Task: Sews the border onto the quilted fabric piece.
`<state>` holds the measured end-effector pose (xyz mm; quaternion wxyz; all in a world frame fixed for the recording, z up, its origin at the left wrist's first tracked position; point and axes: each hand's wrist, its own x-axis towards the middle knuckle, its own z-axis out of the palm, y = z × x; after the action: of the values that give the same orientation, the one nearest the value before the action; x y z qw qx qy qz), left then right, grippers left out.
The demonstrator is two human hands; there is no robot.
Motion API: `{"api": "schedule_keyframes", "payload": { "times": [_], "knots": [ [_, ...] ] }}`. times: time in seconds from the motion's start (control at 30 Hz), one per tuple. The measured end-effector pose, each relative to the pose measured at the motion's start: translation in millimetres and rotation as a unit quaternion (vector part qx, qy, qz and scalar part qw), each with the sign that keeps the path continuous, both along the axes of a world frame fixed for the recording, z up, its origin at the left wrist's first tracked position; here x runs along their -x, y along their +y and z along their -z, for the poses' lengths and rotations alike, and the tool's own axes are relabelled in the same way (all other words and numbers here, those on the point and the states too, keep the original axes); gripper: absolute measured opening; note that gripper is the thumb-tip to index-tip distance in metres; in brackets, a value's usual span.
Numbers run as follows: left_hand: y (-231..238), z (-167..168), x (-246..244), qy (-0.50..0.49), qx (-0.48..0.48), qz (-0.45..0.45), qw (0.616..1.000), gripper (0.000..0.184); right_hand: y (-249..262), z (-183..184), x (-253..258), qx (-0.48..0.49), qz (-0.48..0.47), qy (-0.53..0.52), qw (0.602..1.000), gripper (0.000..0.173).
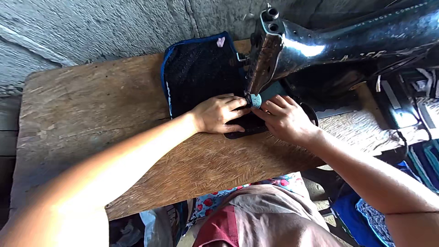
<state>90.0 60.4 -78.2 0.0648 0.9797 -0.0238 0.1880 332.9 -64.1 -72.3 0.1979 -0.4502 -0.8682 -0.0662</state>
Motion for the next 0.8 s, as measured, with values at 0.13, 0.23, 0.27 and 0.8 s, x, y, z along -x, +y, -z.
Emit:
{"api": "schedule_keyframes", "payload": {
  "times": [0.13, 0.23, 0.27, 0.8],
  "knots": [
    [1.2, 0.7, -0.7, 0.005, -0.002, -0.008, 1.0, 0.056, 2.7, -1.3, -1.1, 0.001, 0.007, 0.01, 1.0, 0.034],
    [2.9, 0.0, -2.1, 0.008, -0.009, -0.017, 1.0, 0.058, 5.5, -0.8, -1.2, 0.004, 0.014, 0.012, 1.0, 0.036],
    [3.7, -0.4, -2.5, 0.005, -0.013, -0.017, 1.0, 0.058, 6.6, -0.9, -1.3, 0.004, 0.015, 0.014, 1.0, 0.037],
    [13.5, 1.4, -1.6, -0.037, 0.019, -0.011, 0.999, 0.043, 0.9, 9.3, 11.8, 0.024, 0.065, -0.035, 0.997, 0.05]
  ]
}}
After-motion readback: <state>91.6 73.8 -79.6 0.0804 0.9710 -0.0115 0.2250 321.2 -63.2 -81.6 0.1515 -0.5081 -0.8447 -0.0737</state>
